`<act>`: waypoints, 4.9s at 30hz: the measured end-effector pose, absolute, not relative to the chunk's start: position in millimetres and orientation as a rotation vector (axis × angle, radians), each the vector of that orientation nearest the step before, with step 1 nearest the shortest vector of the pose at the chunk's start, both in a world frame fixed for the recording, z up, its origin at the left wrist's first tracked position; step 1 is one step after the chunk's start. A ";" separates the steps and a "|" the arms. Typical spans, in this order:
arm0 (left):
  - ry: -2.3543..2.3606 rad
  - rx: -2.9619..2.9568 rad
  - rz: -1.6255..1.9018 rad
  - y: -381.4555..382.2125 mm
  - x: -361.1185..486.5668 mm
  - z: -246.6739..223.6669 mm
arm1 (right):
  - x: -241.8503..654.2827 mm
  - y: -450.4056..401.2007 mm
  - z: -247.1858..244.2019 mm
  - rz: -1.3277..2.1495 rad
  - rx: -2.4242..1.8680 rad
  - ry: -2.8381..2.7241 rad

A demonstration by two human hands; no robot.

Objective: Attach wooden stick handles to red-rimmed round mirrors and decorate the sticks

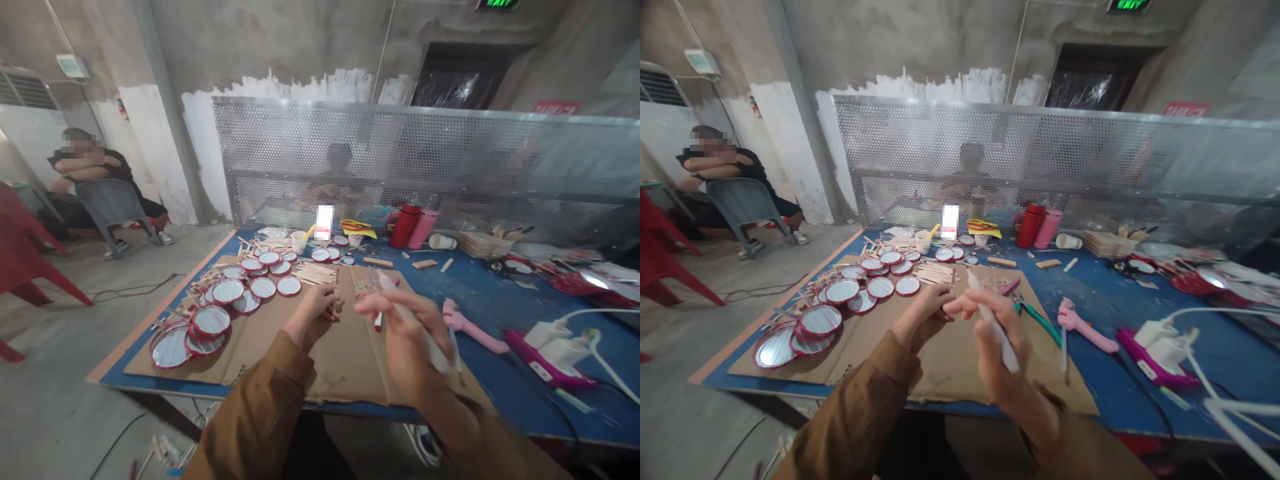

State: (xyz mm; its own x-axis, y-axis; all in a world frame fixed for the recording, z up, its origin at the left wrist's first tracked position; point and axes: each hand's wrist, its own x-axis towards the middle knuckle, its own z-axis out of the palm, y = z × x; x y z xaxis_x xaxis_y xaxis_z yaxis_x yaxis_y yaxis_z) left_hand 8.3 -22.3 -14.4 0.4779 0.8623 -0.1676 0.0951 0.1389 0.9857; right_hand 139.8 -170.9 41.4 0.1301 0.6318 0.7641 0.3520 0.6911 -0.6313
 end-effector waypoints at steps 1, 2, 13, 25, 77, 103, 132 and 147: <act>0.957 1.344 0.682 -21.6 8.8 -14.1 | 140.0 -153.3 39.4 0.249 -0.922 -1.464; 0.975 1.361 0.665 -21.0 9.3 -14.0 | 141.7 -137.8 35.8 0.256 -0.986 -1.461; 0.893 1.329 0.695 -17.4 10.0 -23.2 | 142.8 -86.4 -6.0 0.238 -1.212 -1.529; 0.908 1.307 0.686 -20.9 8.5 -12.2 | 143.2 -81.5 -13.5 0.168 -1.207 -1.639; 0.901 1.314 0.683 -18.9 9.4 -14.9 | 142.7 -84.8 -8.3 0.225 -1.248 -1.614; 0.942 1.304 0.670 -21.2 9.4 -9.7 | 141.4 -84.0 -6.6 0.217 -1.225 -1.620; 0.930 1.285 0.692 -20.0 9.4 -12.6 | 142.6 -83.6 -11.5 0.180 -1.228 -1.619; 0.902 1.310 0.709 -16.0 9.2 -21.3 | 141.8 -85.0 -7.7 0.180 -1.216 -1.634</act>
State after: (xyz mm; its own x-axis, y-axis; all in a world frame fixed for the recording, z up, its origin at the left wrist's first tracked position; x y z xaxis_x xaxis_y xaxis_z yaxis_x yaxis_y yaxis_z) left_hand 9.2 -16.0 -21.3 0.4924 0.8569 -0.1527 0.0546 0.1447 0.9880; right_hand 141.8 -85.0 -7.7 0.0586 0.7704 0.6348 0.6141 0.4735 -0.6314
